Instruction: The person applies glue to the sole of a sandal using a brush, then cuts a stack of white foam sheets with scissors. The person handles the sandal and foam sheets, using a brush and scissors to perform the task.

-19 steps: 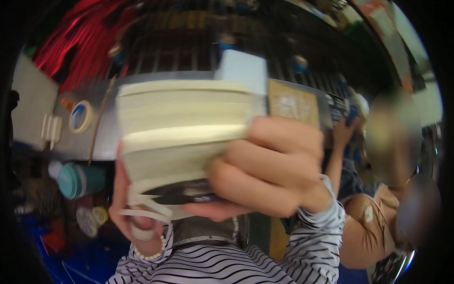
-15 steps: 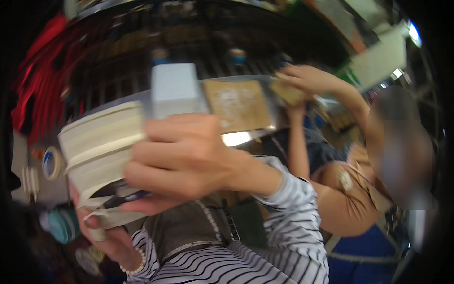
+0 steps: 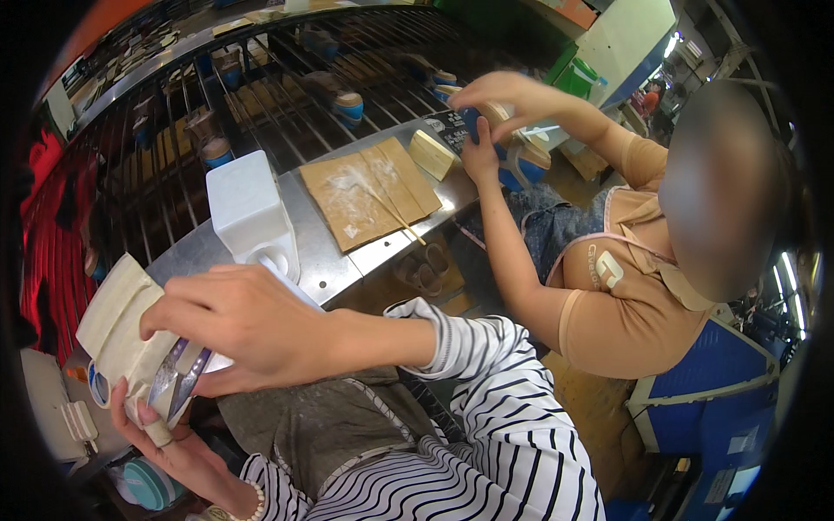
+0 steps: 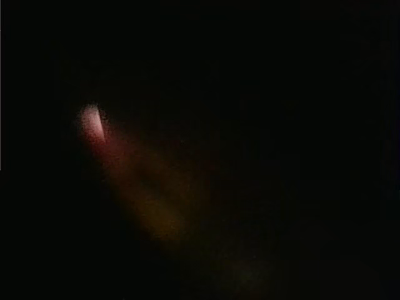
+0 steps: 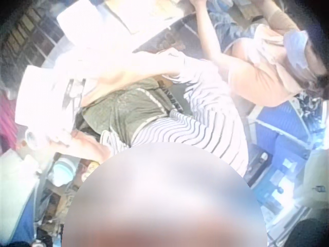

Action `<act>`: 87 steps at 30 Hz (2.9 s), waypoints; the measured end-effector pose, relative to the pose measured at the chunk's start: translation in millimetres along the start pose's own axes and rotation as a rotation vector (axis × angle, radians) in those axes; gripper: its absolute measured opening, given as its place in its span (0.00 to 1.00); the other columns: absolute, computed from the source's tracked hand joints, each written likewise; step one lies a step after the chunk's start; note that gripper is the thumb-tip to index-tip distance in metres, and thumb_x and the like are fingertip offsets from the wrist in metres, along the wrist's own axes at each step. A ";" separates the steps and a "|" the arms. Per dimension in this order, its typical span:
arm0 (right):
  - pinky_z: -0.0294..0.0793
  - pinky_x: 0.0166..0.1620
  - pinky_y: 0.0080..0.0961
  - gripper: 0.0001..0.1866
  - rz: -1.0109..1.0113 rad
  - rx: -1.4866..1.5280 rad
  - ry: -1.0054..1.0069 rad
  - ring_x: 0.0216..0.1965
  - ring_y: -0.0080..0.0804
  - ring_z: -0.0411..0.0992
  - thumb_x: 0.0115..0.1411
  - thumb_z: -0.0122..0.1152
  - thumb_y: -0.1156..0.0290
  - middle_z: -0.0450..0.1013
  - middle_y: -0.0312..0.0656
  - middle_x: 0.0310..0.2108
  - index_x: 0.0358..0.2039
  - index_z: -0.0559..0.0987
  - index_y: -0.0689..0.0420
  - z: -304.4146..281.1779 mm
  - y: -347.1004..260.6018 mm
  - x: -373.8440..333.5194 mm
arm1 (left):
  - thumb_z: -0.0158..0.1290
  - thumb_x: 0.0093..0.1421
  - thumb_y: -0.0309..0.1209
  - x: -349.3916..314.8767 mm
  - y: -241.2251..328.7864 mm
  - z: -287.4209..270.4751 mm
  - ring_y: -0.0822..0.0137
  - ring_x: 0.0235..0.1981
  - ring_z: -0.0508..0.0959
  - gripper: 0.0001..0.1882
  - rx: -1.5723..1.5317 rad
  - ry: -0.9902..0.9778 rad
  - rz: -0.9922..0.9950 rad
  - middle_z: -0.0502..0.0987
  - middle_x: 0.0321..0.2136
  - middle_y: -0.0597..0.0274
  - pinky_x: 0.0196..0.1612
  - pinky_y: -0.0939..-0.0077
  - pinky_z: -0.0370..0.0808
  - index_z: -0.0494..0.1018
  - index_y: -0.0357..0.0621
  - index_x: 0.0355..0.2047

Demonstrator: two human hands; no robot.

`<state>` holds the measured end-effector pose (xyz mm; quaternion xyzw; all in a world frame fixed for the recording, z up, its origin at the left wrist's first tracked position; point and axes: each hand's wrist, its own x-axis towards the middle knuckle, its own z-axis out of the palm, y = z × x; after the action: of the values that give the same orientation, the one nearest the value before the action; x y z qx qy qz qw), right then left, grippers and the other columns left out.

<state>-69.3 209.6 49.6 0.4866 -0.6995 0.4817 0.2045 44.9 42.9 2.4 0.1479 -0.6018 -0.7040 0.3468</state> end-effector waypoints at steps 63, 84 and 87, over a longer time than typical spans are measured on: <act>0.57 0.29 0.10 0.21 0.503 0.492 0.084 0.25 0.11 0.57 0.68 0.53 0.54 0.68 0.37 0.38 0.41 0.70 0.63 36.6 -32.1 -4.4 | 0.63 0.42 0.23 -9.6 17.9 -16.9 0.55 0.57 0.71 0.52 -0.327 -0.160 -0.222 0.63 0.60 0.44 0.54 0.64 0.74 0.48 0.37 0.67; 0.57 0.21 0.19 0.31 0.430 0.269 0.108 0.17 0.18 0.61 0.61 0.58 0.44 0.70 0.34 0.20 0.47 0.80 0.63 37.1 -41.7 -29.2 | 0.50 0.56 0.65 11.7 20.6 2.5 0.39 0.69 0.42 0.53 -0.734 -0.108 0.171 0.37 0.71 0.51 0.66 0.31 0.46 0.39 0.56 0.71; 0.59 0.20 0.21 0.30 0.398 0.248 -0.043 0.15 0.21 0.62 0.61 0.57 0.43 0.69 0.35 0.17 0.42 0.82 0.63 39.2 -43.2 -29.4 | 0.50 0.56 0.65 11.7 20.2 -0.8 0.39 0.69 0.42 0.53 -0.807 -0.031 0.248 0.38 0.71 0.51 0.66 0.32 0.46 0.40 0.56 0.71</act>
<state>-11.2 186.9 30.2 0.3706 -0.7213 0.5843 0.0292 43.2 33.8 23.9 -0.0839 -0.2961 -0.8382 0.4502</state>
